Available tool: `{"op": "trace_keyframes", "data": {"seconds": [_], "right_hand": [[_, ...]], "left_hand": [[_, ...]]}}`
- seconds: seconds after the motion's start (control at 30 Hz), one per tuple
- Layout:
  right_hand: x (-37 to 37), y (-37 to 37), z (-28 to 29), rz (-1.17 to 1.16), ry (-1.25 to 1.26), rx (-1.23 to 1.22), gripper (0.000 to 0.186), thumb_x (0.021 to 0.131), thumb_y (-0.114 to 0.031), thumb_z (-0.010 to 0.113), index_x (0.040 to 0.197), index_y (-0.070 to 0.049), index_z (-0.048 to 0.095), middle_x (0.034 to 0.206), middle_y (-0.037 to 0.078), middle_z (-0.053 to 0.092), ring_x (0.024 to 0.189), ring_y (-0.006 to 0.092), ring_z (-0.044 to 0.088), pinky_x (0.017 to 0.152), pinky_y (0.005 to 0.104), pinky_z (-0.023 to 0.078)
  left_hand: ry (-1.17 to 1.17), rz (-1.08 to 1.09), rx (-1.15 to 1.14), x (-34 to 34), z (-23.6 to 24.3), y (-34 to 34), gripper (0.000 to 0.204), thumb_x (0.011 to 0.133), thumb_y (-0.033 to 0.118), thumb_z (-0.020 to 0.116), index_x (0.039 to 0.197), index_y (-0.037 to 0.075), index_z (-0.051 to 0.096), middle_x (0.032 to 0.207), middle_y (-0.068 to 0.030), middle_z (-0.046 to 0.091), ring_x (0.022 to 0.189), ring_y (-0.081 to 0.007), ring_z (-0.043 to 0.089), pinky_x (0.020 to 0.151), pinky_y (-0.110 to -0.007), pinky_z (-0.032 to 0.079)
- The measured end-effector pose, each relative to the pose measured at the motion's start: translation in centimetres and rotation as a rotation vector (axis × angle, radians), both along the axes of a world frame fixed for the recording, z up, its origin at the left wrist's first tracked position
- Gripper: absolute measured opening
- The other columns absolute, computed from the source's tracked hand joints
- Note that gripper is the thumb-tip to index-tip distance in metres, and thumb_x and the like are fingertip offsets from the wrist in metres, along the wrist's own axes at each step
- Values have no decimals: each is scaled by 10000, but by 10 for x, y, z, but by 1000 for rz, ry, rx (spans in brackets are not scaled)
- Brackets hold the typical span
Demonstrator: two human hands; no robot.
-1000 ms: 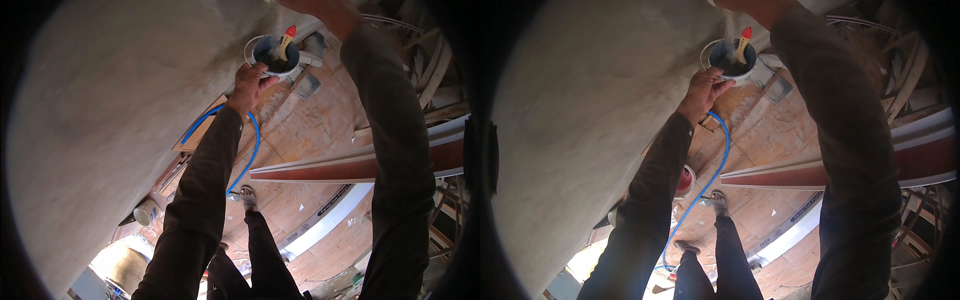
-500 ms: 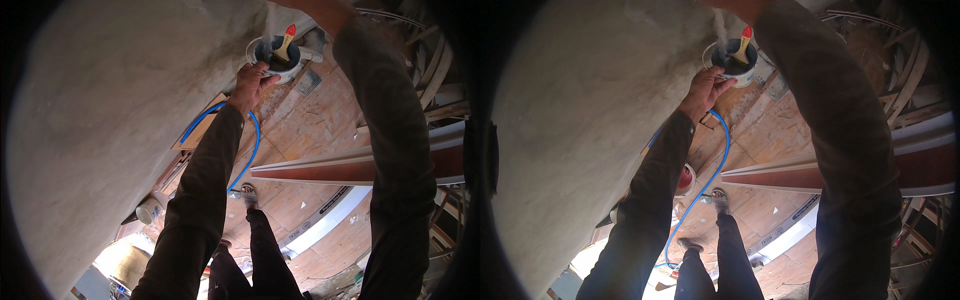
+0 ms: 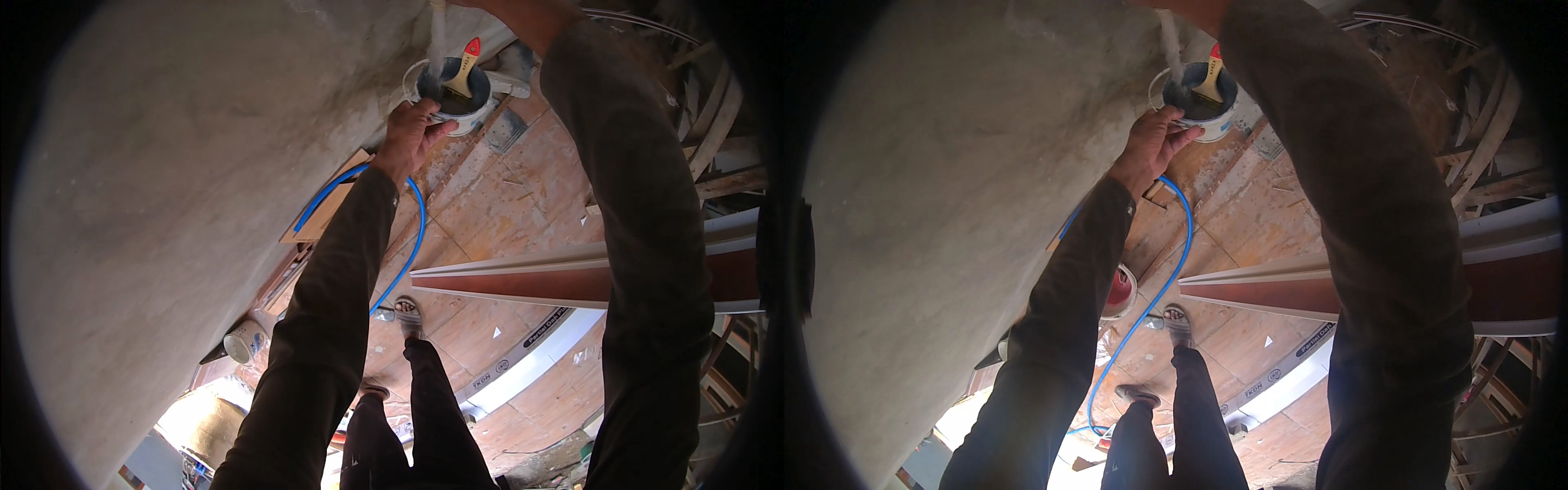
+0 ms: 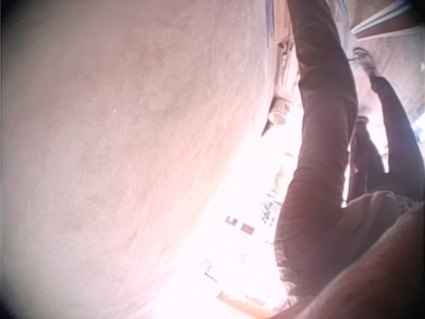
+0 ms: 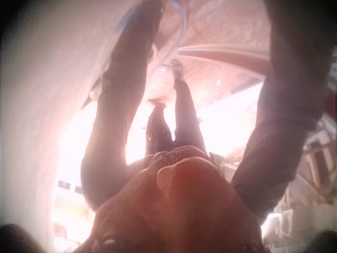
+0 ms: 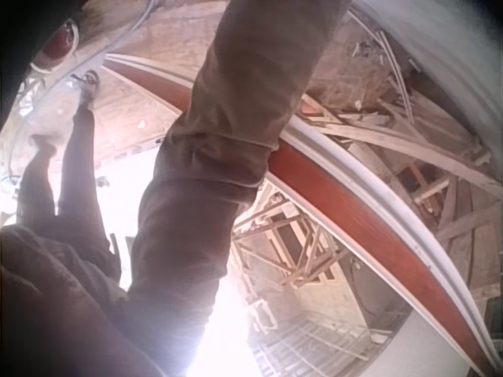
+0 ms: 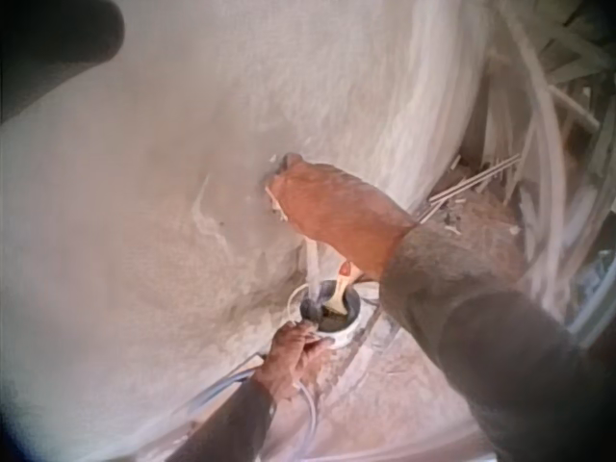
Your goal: The person sits on the floor and prepares paint for application. They handle a paint roller and tray, then open a small paint can and stir the contents with a brush and a scraper.
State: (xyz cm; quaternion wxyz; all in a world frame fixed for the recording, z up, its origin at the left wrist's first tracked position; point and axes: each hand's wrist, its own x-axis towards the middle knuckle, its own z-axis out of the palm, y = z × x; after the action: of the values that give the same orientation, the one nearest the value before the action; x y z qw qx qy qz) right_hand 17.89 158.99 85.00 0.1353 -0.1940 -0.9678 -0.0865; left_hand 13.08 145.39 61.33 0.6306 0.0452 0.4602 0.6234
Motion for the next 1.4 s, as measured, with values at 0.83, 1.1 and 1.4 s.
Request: {"op": "trace_keyframes", "data": {"seconds": [0.83,1.1,1.4], "right_hand": [[-3,1,7,-17,-90,-40,205,928,-125,598,1088,-31,684,1130,242,645,1058,405,669,921,471,539],[8,22,21,203,-66,-125,222,943,-224,593,1004,-58,727,1061,210,668,1006,380,653,880,464,526],[-38,-14,4,-363,-129,174,357,965,-381,622,1014,-52,751,1021,143,746,969,372,719,806,471,572]], "left_hand": [[-20,118,126,-3,1,-28,151,944,-5,622,1065,12,533,1147,-121,616,1049,-263,659,954,-457,639],[-50,140,129,-3,12,-27,167,944,-4,628,1068,8,516,1134,-126,595,1021,-291,666,937,-451,646],[-34,181,83,-13,4,-33,181,941,3,640,1067,9,509,1133,-131,583,1001,-296,671,918,-438,655]]}}
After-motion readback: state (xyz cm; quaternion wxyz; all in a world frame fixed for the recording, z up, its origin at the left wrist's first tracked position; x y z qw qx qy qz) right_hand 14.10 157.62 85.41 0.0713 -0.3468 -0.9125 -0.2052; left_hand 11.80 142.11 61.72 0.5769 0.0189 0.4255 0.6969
